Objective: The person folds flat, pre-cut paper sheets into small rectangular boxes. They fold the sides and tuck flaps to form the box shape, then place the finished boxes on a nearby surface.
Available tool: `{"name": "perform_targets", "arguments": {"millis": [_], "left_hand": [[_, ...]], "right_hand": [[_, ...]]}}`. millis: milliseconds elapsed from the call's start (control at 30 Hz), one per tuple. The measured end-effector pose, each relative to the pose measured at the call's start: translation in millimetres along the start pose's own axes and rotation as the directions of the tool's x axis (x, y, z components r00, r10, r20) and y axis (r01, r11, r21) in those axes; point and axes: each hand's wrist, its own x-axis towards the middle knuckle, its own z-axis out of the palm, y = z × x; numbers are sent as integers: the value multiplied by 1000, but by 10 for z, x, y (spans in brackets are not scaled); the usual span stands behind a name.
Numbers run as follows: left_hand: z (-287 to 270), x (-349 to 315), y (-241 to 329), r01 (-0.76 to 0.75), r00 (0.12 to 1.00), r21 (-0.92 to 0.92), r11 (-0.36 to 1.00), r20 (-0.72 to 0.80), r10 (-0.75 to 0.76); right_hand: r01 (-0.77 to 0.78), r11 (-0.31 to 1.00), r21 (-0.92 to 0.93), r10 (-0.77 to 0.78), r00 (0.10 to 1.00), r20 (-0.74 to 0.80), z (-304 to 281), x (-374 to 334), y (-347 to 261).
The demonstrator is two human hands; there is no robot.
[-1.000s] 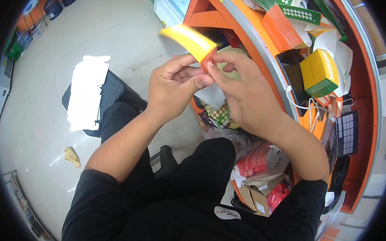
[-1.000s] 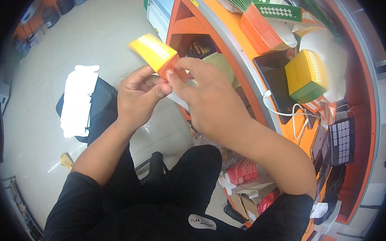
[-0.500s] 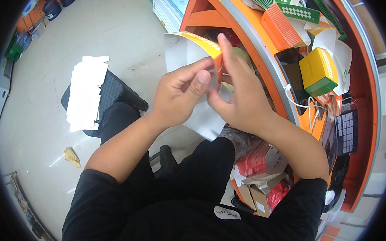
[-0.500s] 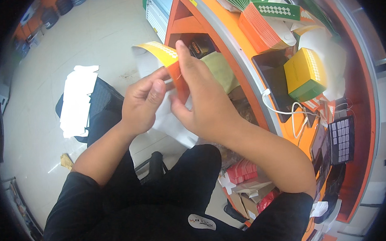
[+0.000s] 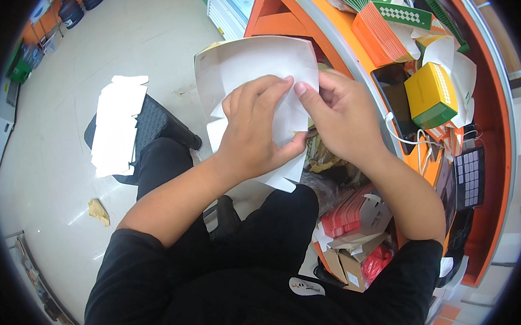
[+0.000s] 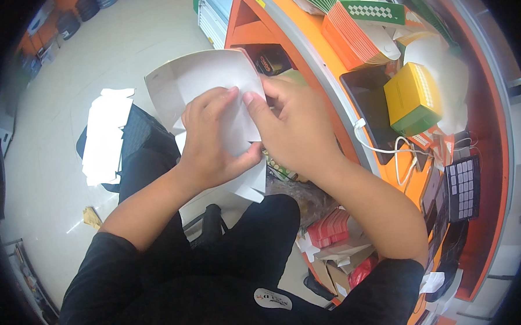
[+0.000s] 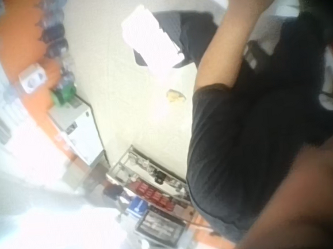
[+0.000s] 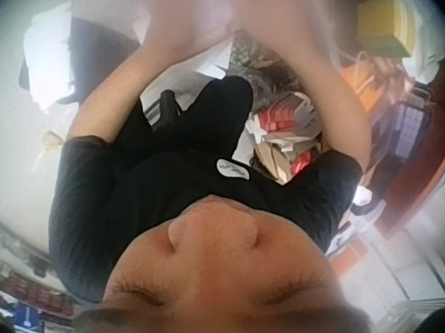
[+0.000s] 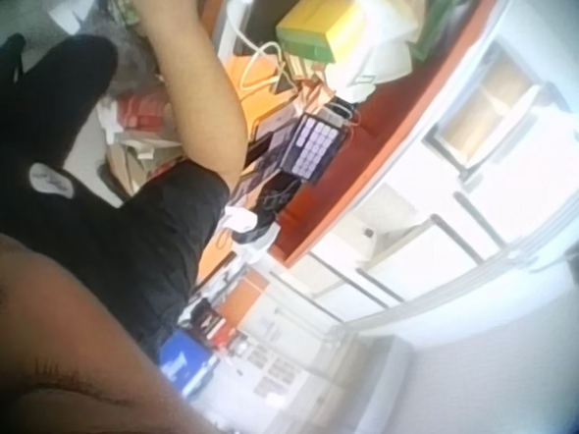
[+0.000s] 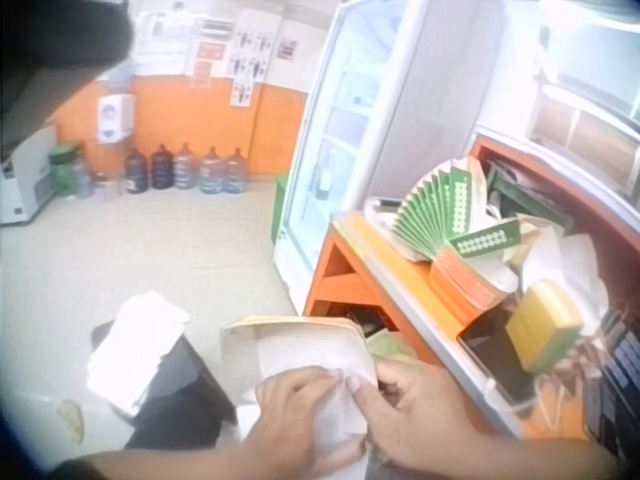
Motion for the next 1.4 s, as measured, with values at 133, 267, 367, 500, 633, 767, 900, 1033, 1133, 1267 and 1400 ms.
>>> {"name": "perform_targets", "arguments": {"millis": [133, 267, 367, 500, 633, 767, 900, 1033, 1133, 1267, 1400], "left_hand": [[43, 30, -35, -32, 997, -103, 994, -68, 25], [49, 28, -47, 59, 989, -186, 981, -122, -82], [43, 20, -32, 325, 919, -443, 836, -60, -389], [26, 81, -120, 460, 800, -746, 481, 112, -590], [-24, 84, -128, 472, 801, -779, 414, 182, -570], [-36, 53, -134, 477, 820, -782, 401, 232, -524], [-6, 34, -128, 430, 846, -800, 419, 194, -497], [2, 8, -146, 415, 865, -787, 455, 188, -465], [4, -6, -157, 410, 876, -775, 481, 186, -446], [3, 1, -138, 388, 887, -775, 499, 167, -430], [7, 2, -137, 398, 890, -753, 523, 177, -421]], "right_hand": [[16, 986, -165, -27, 997, -68, -65, 22, -70], [61, 968, -244, -94, 988, -126, -106, 65, -47], [55, 979, -197, -76, 992, -101, -121, 91, -24], [97, 995, 10, -97, 994, -45, -82, 101, 70], [118, 989, -86, -120, 993, -9, -96, 49, -10], [173, 958, -227, -175, 985, 11, -102, 10, -90], [235, 921, -311, -246, 969, 6, -98, 3, -92], [195, 937, -291, -200, 980, 11, -102, -15, -130], [205, 939, -276, -207, 978, 22, -108, -15, -131], [257, 924, -283, -258, 965, 35, -119, 0, -89], [254, 931, -264, -250, 967, 49, -134, 4, -87]]}}
